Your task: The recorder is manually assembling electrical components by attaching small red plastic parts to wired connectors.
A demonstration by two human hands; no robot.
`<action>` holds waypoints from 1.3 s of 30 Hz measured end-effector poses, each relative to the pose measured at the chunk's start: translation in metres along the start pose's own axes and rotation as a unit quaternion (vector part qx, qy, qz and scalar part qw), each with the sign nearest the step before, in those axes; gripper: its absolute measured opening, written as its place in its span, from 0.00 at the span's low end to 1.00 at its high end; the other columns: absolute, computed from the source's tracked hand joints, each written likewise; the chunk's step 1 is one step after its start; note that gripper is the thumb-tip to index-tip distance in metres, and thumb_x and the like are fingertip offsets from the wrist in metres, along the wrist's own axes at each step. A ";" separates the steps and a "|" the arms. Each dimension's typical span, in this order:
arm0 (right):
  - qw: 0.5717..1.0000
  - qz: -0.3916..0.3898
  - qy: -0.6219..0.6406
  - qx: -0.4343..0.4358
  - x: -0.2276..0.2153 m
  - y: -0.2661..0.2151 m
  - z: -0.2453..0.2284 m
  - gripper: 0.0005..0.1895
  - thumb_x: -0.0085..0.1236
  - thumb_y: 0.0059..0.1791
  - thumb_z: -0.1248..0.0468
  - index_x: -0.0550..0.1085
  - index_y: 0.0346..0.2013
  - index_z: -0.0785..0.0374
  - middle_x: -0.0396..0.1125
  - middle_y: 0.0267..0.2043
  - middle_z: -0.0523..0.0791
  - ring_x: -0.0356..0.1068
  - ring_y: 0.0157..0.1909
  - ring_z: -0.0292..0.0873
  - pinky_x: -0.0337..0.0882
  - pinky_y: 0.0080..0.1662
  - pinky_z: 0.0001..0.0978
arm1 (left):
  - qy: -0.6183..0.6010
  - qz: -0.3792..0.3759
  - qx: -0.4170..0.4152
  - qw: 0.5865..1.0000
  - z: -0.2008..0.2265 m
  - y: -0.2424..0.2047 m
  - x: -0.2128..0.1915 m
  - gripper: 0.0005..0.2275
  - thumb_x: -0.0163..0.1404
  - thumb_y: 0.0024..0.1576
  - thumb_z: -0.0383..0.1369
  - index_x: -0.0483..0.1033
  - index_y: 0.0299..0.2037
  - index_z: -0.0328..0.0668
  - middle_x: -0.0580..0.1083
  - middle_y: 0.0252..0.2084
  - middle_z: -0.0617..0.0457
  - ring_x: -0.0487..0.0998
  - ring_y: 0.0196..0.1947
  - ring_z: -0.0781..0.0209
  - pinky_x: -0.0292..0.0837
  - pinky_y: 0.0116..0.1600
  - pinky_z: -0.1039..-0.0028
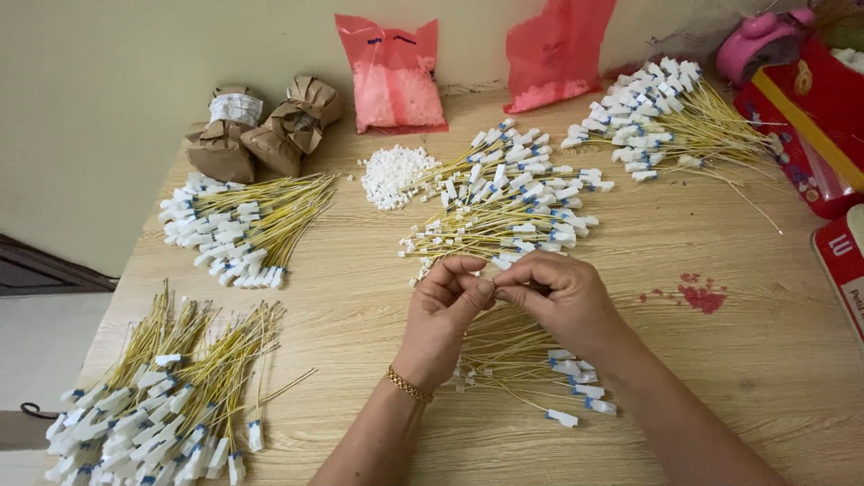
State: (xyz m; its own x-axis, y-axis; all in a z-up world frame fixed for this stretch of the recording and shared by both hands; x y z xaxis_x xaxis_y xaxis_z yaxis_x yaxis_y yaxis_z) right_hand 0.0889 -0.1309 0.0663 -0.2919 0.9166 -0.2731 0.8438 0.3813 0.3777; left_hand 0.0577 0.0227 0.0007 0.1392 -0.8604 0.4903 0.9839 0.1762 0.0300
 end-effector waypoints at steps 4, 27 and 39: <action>1.000 -0.012 0.007 0.010 0.003 -0.001 0.004 0.03 0.63 0.48 0.71 0.82 0.34 0.62 0.75 0.26 0.46 0.61 0.23 0.34 0.64 0.25 0.29 | 0.007 0.003 0.006 1.000 0.003 -0.002 0.001 0.12 0.58 0.56 0.21 0.76 0.50 0.33 0.76 0.28 0.50 0.82 0.33 0.61 0.80 0.42 0.78; 0.991 -0.072 -0.051 0.102 0.005 -0.006 0.001 0.07 0.61 0.46 0.71 0.84 0.36 0.62 0.75 0.27 0.47 0.71 0.30 0.39 0.71 0.34 0.33 | 0.198 -0.058 0.000 0.978 0.034 -0.008 0.007 0.18 0.57 0.56 0.22 0.76 0.57 0.37 0.75 0.28 0.52 0.79 0.33 0.66 0.79 0.40 0.77; 0.889 0.086 -0.305 0.330 -0.133 -0.052 0.014 0.15 0.57 0.50 0.65 0.81 0.50 0.60 0.78 0.38 0.44 0.70 0.30 0.42 0.68 0.35 0.33 | 0.644 -0.061 0.117 0.754 0.088 0.040 0.011 0.06 0.54 0.57 0.31 0.85 0.38 0.46 0.80 0.33 0.55 0.75 0.29 0.66 0.72 0.38 0.77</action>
State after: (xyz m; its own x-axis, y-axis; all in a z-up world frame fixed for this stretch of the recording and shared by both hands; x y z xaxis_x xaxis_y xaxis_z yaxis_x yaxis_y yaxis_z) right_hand 0.0905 -0.2739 0.0705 -0.0040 0.6420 -0.7667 0.9916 -0.0965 -0.0860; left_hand 0.0890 0.0620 0.0839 0.1909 -0.6011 -0.7760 0.9725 0.0084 0.2328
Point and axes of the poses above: each hand's wrist, its own y-axis towards the middle knuckle, its own x-axis out of the palm, z = x × y, the point moved 6 cm from there along y, towards the middle knuckle
